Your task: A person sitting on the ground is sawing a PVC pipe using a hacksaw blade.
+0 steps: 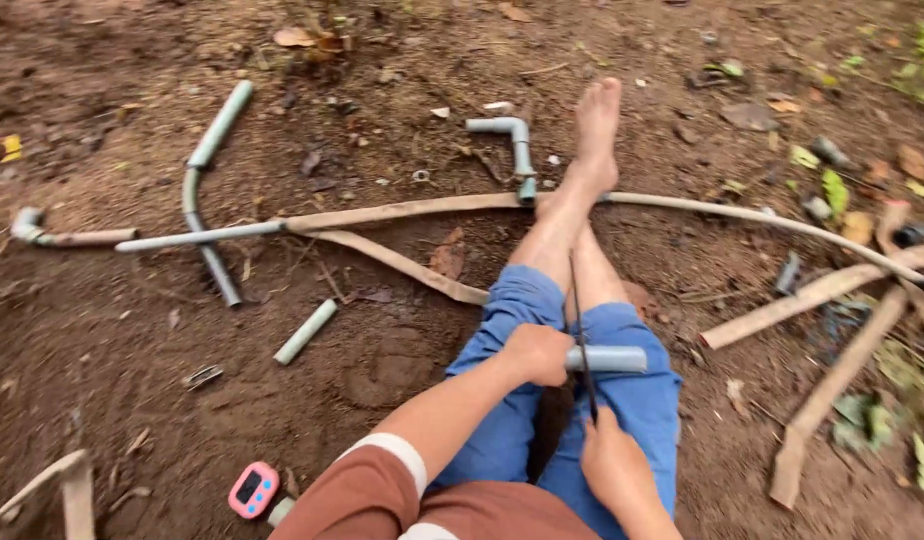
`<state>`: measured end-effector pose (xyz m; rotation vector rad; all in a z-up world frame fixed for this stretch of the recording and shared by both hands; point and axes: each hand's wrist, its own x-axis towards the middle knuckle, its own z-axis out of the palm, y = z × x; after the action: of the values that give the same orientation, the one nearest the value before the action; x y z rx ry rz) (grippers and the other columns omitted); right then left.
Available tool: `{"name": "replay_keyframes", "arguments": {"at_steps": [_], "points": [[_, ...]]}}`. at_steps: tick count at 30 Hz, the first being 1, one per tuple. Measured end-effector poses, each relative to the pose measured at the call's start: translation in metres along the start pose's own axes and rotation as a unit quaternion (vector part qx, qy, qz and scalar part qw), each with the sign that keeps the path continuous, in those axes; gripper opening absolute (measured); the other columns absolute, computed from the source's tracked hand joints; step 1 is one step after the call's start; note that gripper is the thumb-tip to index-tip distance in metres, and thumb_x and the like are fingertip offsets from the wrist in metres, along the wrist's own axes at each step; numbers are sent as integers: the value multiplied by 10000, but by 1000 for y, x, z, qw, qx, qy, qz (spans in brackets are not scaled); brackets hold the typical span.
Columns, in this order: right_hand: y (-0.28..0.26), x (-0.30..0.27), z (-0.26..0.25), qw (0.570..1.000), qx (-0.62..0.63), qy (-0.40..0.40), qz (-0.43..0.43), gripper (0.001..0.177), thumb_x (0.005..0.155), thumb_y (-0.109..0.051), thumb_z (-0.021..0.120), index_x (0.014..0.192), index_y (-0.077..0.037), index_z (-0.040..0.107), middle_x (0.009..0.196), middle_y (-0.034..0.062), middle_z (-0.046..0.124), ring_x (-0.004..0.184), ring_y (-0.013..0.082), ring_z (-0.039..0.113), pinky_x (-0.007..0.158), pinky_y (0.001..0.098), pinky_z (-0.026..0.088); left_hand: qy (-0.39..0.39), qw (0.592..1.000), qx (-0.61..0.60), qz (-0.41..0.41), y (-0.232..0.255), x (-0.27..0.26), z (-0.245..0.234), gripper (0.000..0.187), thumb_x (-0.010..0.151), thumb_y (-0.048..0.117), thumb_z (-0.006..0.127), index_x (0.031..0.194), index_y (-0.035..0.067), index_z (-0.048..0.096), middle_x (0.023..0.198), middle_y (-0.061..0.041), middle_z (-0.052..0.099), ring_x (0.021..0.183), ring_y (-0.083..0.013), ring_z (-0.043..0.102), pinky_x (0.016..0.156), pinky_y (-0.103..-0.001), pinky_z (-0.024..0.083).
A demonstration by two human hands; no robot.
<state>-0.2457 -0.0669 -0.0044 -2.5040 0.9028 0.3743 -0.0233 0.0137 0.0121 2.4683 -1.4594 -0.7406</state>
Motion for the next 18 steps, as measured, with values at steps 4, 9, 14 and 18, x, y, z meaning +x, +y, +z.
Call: {"name": "replay_keyframes", "arguments": {"at_steps": [4,9,14,18], "points": [[27,-8,11,999,-20,-24,5,249,1025,-343,523,1148,-128,542,897,219,812,856,492,749,788,609,546,-13,1000,-8,-16,2,0,3,237,782,252,695,952,130,805,959,-120,808,844,-372,750,744,-451,589],[-9,49,-10,1000,-15,-15,-7,310,1035,-313,519,1245,-93,579,955,260,796,915,512,734,836,614,543,11,1000,3,-10,3,-3,2,229,767,248,713,942,126,797,932,-119,805,808,-366,753,712,-450,596],[-12,22,-11,999,-13,-31,15,295,1040,-326,513,1247,-122,565,998,246,796,941,513,731,842,612,551,15,1000,-5,-7,1,-8,0,195,781,248,705,919,138,787,904,-105,802,795,-369,746,707,-459,587],[8,-29,-8,999,13,-45,22,244,1023,-309,533,1210,-159,579,945,173,821,907,447,763,815,550,580,-7,1000,-7,-9,2,-1,-6,206,767,224,722,939,133,792,922,-105,799,806,-373,741,725,-454,589]]}}
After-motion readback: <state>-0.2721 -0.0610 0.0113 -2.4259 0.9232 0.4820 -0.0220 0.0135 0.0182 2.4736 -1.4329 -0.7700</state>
